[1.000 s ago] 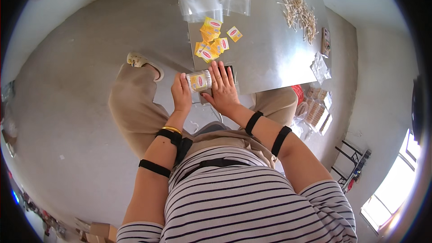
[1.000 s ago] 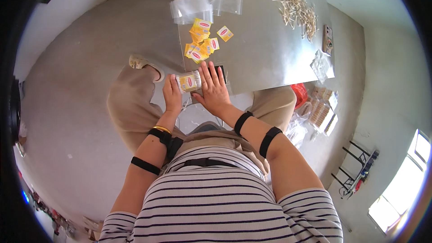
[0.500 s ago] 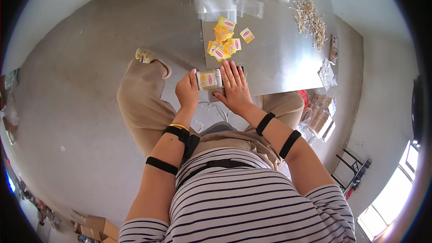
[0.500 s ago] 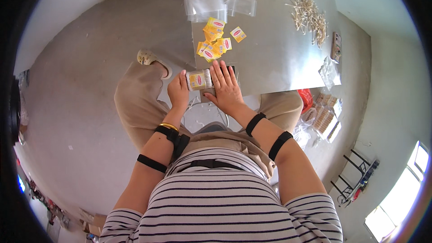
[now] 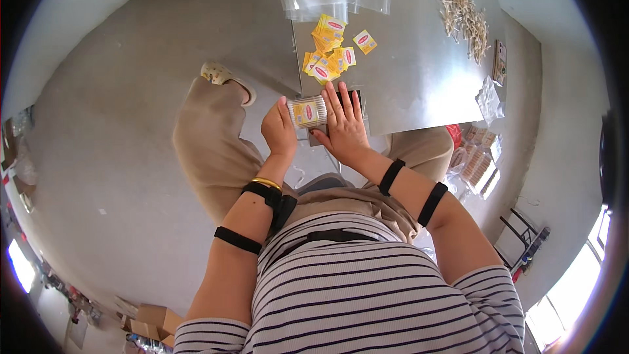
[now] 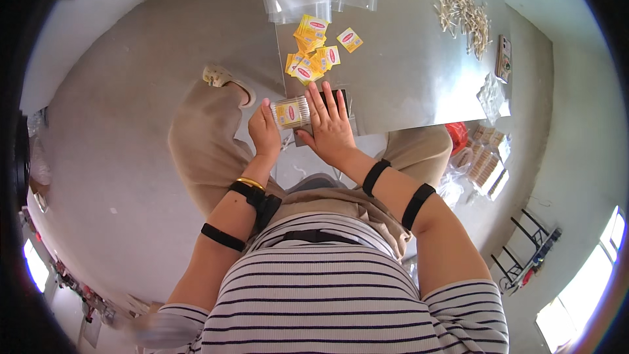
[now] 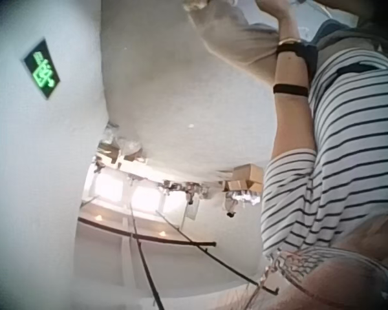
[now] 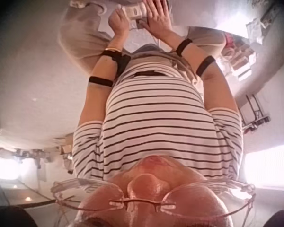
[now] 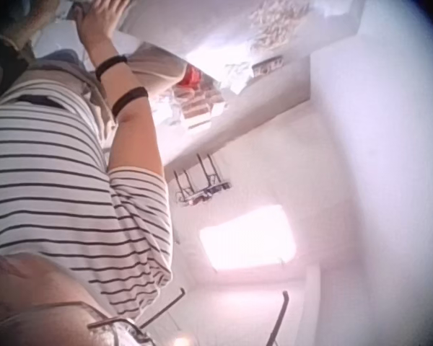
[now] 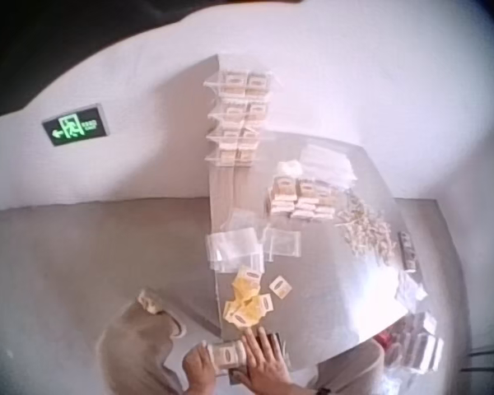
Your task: The person packs cotton swabs into small plastic bags, seals them, and stacks the finished packages on the table. They also handle a larger bulk bag of swabs and place it on the table.
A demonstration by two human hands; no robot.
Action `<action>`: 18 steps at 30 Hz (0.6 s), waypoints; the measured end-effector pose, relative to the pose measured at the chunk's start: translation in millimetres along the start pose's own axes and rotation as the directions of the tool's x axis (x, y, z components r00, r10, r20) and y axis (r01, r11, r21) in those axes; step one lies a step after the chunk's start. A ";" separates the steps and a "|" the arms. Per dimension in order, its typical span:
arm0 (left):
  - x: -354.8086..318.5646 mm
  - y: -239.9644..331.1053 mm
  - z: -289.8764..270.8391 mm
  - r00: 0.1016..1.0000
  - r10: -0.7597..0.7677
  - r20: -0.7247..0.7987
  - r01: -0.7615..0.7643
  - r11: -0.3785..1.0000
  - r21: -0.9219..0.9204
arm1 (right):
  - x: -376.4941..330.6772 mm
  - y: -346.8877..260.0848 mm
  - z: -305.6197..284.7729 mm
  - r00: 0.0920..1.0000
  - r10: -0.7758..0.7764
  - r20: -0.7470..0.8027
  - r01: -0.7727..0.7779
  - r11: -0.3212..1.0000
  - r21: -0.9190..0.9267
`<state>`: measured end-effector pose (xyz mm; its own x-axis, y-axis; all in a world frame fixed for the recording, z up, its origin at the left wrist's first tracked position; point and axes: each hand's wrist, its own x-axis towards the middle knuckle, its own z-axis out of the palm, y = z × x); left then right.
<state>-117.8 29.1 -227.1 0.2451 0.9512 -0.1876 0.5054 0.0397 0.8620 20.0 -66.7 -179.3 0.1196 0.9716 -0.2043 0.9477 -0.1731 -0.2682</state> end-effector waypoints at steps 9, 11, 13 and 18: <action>-0.7 -21.2 -52.6 0.955 -0.292 -0.043 0.272 0.928 -0.253 | -12.6 3.1 -13.1 0.990 0.062 -0.129 -0.030 0.971 0.237; -9.2 -20.9 -48.2 0.948 -0.286 -0.143 0.205 0.886 -0.415 | -19.4 3.3 -12.8 0.979 0.112 -0.171 -0.051 0.945 0.324; -12.9 -10.6 -37.6 0.950 -0.259 -0.172 0.150 0.866 -0.478 | -23.6 4.4 -13.3 0.969 0.175 -0.175 -0.093 0.913 0.397; 19.5 -9.2 -36.7 0.937 -0.310 0.162 0.350 0.830 -0.435 | -24.4 1.5 -8.4 0.953 0.152 -0.261 -0.038 0.917 0.396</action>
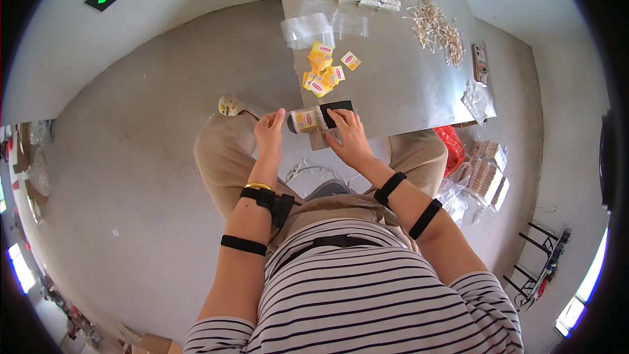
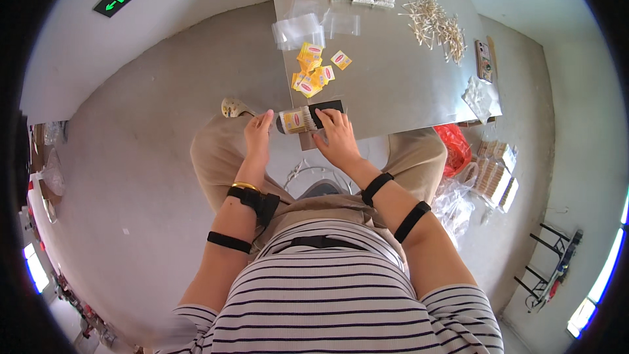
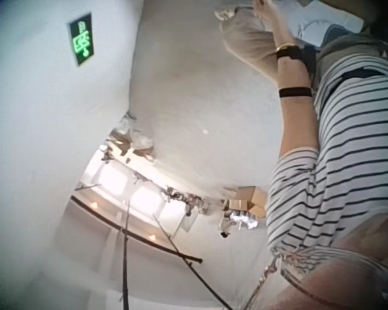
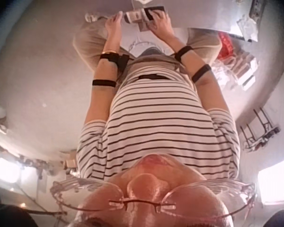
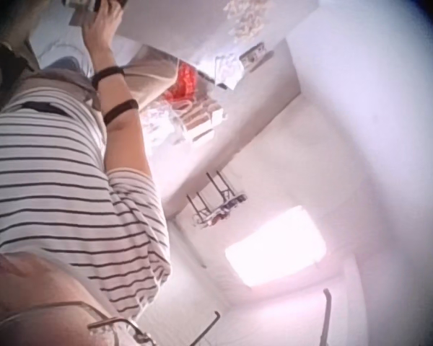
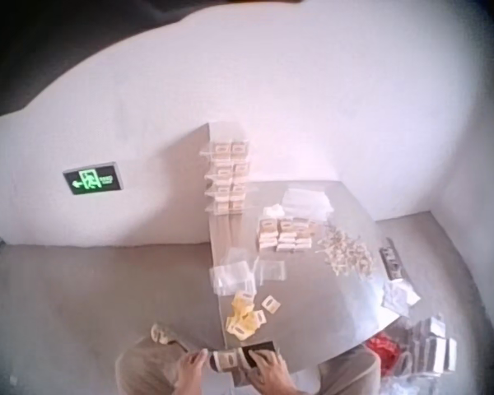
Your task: The person packs cotton swabs into small plastic bags, seals them, and stacks the finished packages on the table. They also handle a larger bulk bag of swabs and place it on the table.
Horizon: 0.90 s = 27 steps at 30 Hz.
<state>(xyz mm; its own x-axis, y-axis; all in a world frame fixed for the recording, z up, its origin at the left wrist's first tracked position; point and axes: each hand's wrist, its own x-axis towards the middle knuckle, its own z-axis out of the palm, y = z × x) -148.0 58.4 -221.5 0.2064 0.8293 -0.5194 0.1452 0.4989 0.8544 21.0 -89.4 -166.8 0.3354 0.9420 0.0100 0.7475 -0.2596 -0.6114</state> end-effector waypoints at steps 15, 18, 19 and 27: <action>-7.1 29.6 -11.8 0.878 0.475 -0.060 -0.450 0.862 0.233 | 7.4 -3.5 -0.6 1.000 -0.008 0.020 0.009 0.997 -0.078; -25.4 -21.0 1.3 0.994 -0.113 0.007 0.113 0.984 -0.141 | 7.9 -1.7 -5.2 0.994 -0.079 0.076 0.094 0.970 -0.222; -42.5 -25.1 13.9 0.964 -0.261 0.049 0.265 0.934 -0.240 | 6.0 1.0 -4.5 0.990 -0.097 0.099 0.120 0.957 -0.264; -43.1 -16.0 59.6 0.961 -0.265 0.080 0.268 0.821 -0.504 | 6.1 8.3 7.8 0.984 -0.087 0.156 0.145 0.900 -0.412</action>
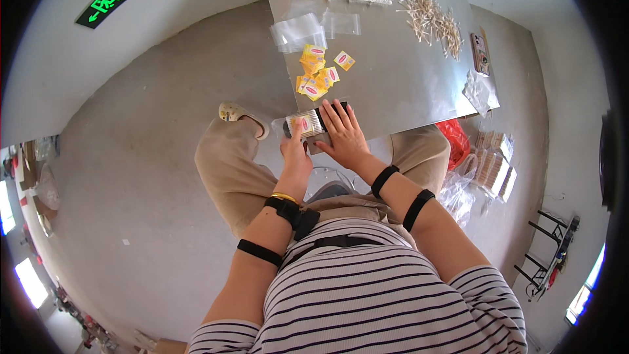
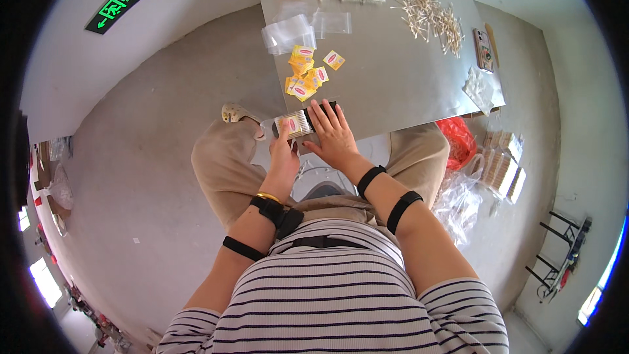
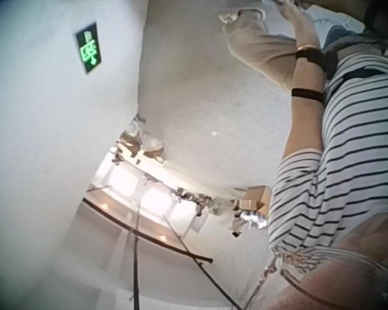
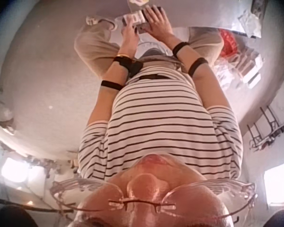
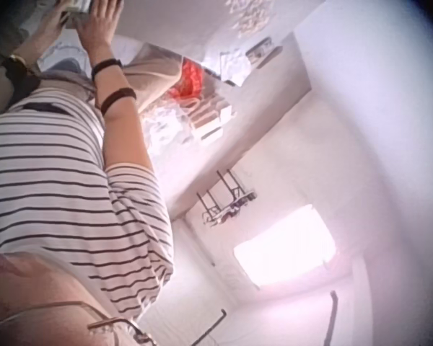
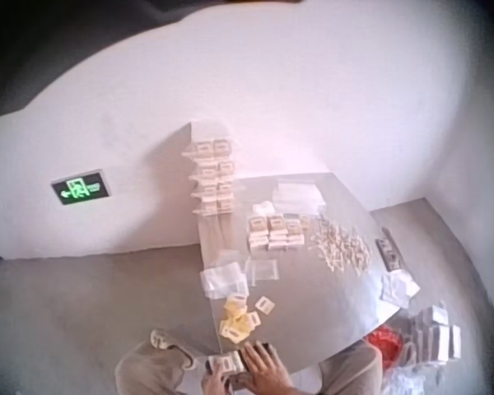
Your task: The person packs cotton swabs into small plastic bags, seals them, and stacks the finished packages on the table. They also handle a larger bulk bag of swabs and place it on the table.
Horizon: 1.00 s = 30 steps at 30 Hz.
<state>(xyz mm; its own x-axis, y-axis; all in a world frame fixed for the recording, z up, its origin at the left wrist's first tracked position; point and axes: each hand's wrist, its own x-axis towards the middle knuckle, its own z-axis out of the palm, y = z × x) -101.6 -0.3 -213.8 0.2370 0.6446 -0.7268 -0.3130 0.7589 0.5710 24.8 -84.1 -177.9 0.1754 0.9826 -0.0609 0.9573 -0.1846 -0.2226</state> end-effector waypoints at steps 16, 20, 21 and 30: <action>1.6 -6.7 -0.8 0.999 0.038 0.039 -0.031 0.988 -0.153 | 10.8 -23.7 5.1 0.996 0.064 0.056 -0.065 0.998 0.020; 0.5 -5.9 1.0 0.999 0.031 0.016 -0.028 0.986 -0.167 | 13.1 -30.4 4.7 0.996 0.063 0.069 -0.066 0.997 0.040; 1.8 -6.8 0.7 0.999 0.027 0.020 -0.023 0.985 -0.172 | 13.8 -31.6 4.9 0.995 0.066 0.073 -0.069 0.997 0.032; 1.4 -4.5 0.1 1.000 0.019 0.008 -0.017 0.984 -0.176 | 14.6 -34.6 2.7 0.999 0.031 0.008 -0.032 0.995 0.092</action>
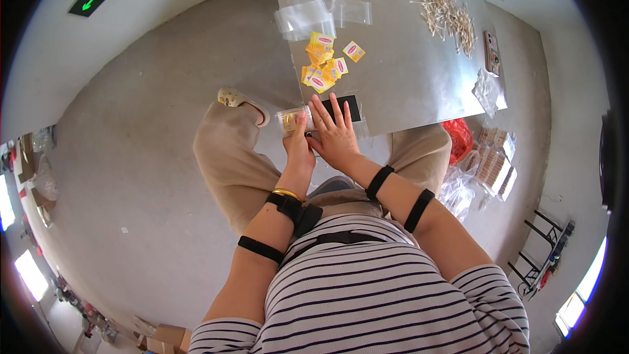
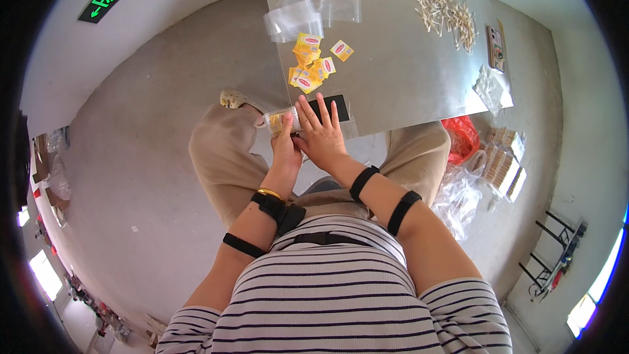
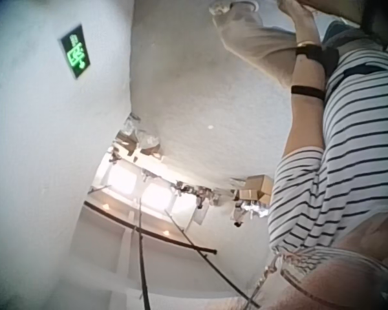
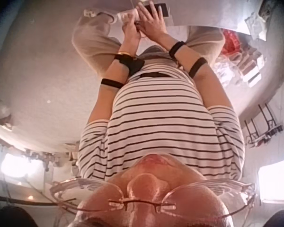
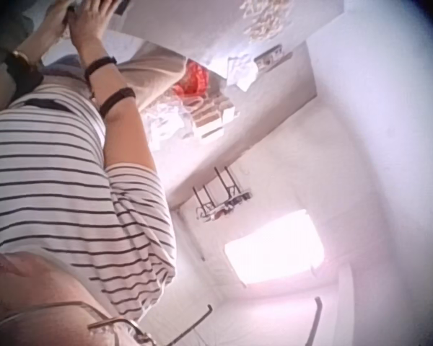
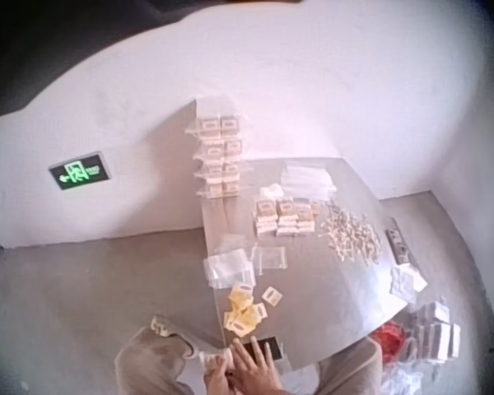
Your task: The person packs cotton swabs into small plastic bags, seals them, and stacks the finished packages on the table. They also handle a larger bulk bag of swabs and place it on the table.
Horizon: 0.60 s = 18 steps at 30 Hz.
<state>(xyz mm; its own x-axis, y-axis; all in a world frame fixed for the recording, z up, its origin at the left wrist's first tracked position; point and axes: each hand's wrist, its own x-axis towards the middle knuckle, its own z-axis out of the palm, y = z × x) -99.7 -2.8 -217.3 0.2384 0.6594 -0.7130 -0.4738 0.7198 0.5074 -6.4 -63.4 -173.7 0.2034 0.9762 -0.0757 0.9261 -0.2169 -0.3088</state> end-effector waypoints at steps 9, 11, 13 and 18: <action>5.5 -1.8 -3.6 0.999 -0.028 -0.021 0.028 0.999 -0.024 | -4.2 11.0 24.4 0.969 0.243 0.036 -0.194 0.668 0.719; 7.0 -2.4 -5.2 0.999 -0.032 0.014 0.032 0.999 -0.033 | -0.3 4.7 29.9 0.962 0.267 0.060 -0.231 0.673 0.703; 11.6 -5.1 -10.8 0.998 -0.028 0.061 0.031 0.999 -0.044 | 1.9 -3.5 32.5 0.959 0.274 0.068 -0.249 0.709 0.660; 11.5 -0.9 -16.2 0.989 -0.094 0.112 0.100 0.994 -0.043 | 5.3 -22.3 39.7 0.950 0.306 0.057 -0.269 0.714 0.646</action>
<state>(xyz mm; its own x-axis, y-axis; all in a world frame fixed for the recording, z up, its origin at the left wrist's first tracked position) -110.3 0.6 -233.8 0.3757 0.6087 -0.6988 -0.4835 0.7720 0.4126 -38.6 -53.7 -204.9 0.4584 0.8608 -0.2210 0.4012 -0.4223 -0.8128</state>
